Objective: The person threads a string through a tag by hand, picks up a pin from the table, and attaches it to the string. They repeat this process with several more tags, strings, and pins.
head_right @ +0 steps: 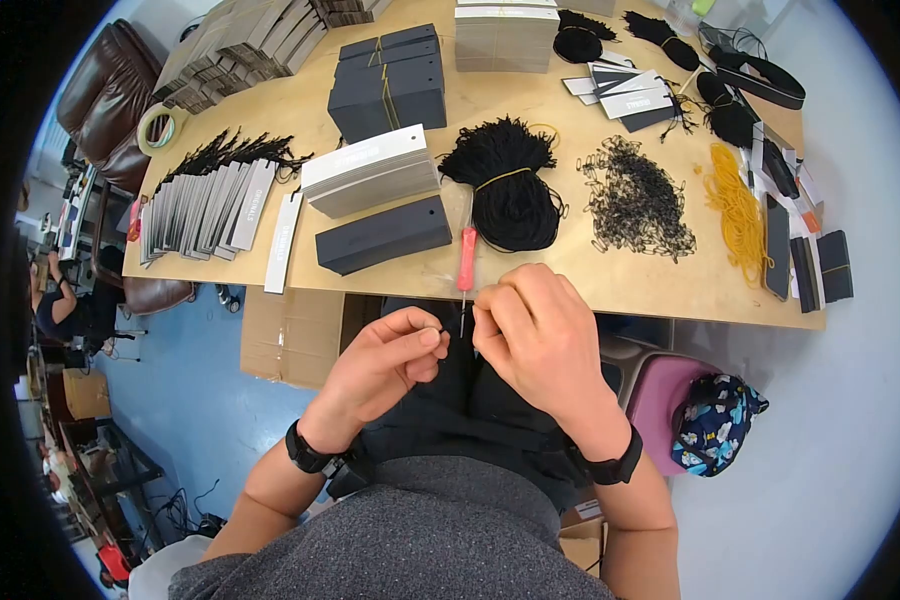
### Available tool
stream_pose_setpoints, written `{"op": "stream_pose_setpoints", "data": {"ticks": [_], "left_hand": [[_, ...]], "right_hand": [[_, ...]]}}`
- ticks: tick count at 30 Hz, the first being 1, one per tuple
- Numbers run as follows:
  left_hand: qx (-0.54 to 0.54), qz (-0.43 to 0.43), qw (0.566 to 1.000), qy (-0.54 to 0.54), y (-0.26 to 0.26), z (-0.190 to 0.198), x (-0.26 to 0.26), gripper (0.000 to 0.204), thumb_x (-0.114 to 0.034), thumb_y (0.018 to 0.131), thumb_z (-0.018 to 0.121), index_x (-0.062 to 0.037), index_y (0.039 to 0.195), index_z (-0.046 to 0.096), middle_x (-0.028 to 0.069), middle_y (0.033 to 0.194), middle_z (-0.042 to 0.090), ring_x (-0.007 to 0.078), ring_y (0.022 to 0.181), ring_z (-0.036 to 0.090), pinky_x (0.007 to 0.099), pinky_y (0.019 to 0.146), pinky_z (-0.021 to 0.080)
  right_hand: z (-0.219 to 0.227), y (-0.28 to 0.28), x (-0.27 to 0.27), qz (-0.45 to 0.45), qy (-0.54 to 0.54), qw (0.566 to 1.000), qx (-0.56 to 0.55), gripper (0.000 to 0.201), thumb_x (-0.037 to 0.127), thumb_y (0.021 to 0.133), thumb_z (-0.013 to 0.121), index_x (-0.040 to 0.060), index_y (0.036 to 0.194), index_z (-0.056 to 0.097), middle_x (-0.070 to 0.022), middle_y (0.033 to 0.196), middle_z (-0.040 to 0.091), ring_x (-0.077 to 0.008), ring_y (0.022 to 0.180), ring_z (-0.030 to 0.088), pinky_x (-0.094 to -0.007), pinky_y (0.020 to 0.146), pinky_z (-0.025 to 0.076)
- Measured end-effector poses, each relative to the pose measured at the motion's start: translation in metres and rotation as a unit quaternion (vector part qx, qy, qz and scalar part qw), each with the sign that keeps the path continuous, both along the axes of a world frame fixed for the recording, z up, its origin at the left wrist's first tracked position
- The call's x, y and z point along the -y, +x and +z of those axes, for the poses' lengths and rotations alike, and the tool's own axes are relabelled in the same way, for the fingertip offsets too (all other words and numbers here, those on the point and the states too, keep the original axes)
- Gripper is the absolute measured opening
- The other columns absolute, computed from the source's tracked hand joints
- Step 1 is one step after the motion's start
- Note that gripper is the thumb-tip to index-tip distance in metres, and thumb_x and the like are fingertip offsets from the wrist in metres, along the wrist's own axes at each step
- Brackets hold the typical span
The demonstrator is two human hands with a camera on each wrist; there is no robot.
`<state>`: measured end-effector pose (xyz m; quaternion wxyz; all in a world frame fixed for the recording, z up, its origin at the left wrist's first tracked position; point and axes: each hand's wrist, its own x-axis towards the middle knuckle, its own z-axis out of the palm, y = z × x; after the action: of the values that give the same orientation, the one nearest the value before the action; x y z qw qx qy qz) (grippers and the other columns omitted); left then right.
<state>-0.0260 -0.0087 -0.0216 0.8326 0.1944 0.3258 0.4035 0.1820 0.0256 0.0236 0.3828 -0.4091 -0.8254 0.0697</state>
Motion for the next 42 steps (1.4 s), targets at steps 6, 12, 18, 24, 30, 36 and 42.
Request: {"op": "stream_pose_setpoints", "data": {"ticks": [6,12,18,24,30,36,42], "left_hand": [[-0.080,0.081,0.992,0.061,0.016,0.009,0.001,0.015,-0.009,0.090,0.072,-0.0046,0.105,0.074,0.0009,0.089,0.066,0.0068,0.072,0.055,0.0227,0.062,0.043],[-0.490,0.088,0.702,0.510,0.018,0.017,0.001,0.018,-0.003,0.085,0.073,-0.0028,0.103,0.073,0.0053,0.094,0.065,0.0108,0.075,0.061,0.0253,0.067,0.049],[-0.325,0.048,0.864,0.382,0.014,0.025,-0.004,0.009,-0.003,0.090,0.069,-0.0002,0.098,0.071,0.0030,0.096,0.066,0.0080,0.076,0.059,0.0245,0.069,0.049],[-0.188,-0.034,0.963,0.193,0.010,0.027,-0.003,0.012,-0.009,0.097,0.065,-0.0006,0.103,0.068,0.0001,0.093,0.068,0.0058,0.076,0.056,0.0219,0.072,0.047],[-0.155,0.011,0.971,0.180,0.011,0.024,-0.005,0.011,-0.008,0.096,0.064,0.0000,0.103,0.068,0.0034,0.097,0.069,0.0072,0.078,0.055,0.0227,0.071,0.047],[-0.176,-0.007,0.968,0.179,0.009,0.032,-0.007,0.014,-0.010,0.095,0.067,0.0012,0.103,0.069,0.0010,0.093,0.068,0.0050,0.086,0.057,0.0226,0.077,0.047],[-0.167,-0.020,0.974,0.154,0.004,0.031,-0.006,0.013,-0.011,0.094,0.068,0.0015,0.097,0.070,-0.0005,0.089,0.066,0.0046,0.084,0.055,0.0216,0.077,0.045]], "right_hand": [[-0.010,-0.011,0.020,0.034,-0.110,0.993,-0.033,0.015,0.002,0.075,0.074,0.0046,0.081,0.060,-0.0069,0.077,0.055,-0.0246,0.066,0.059,-0.0342,0.060,0.048],[0.005,-0.001,0.027,0.000,-0.352,0.925,-0.143,0.010,0.006,0.084,0.072,0.0030,0.088,0.064,-0.0068,0.080,0.057,-0.0154,0.064,0.060,-0.0272,0.061,0.048],[0.023,-0.002,0.027,0.041,-0.310,0.934,-0.174,0.012,0.011,0.085,0.074,0.0038,0.091,0.066,-0.0054,0.084,0.057,-0.0180,0.076,0.060,-0.0305,0.066,0.049],[0.015,0.014,0.019,0.091,-0.201,0.974,-0.046,0.023,0.014,0.082,0.077,0.0062,0.101,0.068,-0.0085,0.091,0.057,-0.0265,0.079,0.059,-0.0360,0.068,0.049],[0.017,0.005,0.018,0.051,-0.171,0.979,-0.096,0.019,0.006,0.081,0.075,0.0066,0.099,0.070,-0.0073,0.089,0.057,-0.0264,0.080,0.058,-0.0359,0.068,0.049],[0.019,0.005,0.007,0.102,-0.066,0.992,-0.024,0.028,0.001,0.073,0.074,0.0083,0.099,0.070,-0.0043,0.090,0.058,-0.0235,0.082,0.059,-0.0349,0.069,0.048],[0.015,0.005,0.007,0.114,-0.042,0.992,0.024,0.026,0.006,0.070,0.076,0.0070,0.095,0.068,-0.0027,0.090,0.059,-0.0224,0.082,0.059,-0.0355,0.075,0.046]]}}
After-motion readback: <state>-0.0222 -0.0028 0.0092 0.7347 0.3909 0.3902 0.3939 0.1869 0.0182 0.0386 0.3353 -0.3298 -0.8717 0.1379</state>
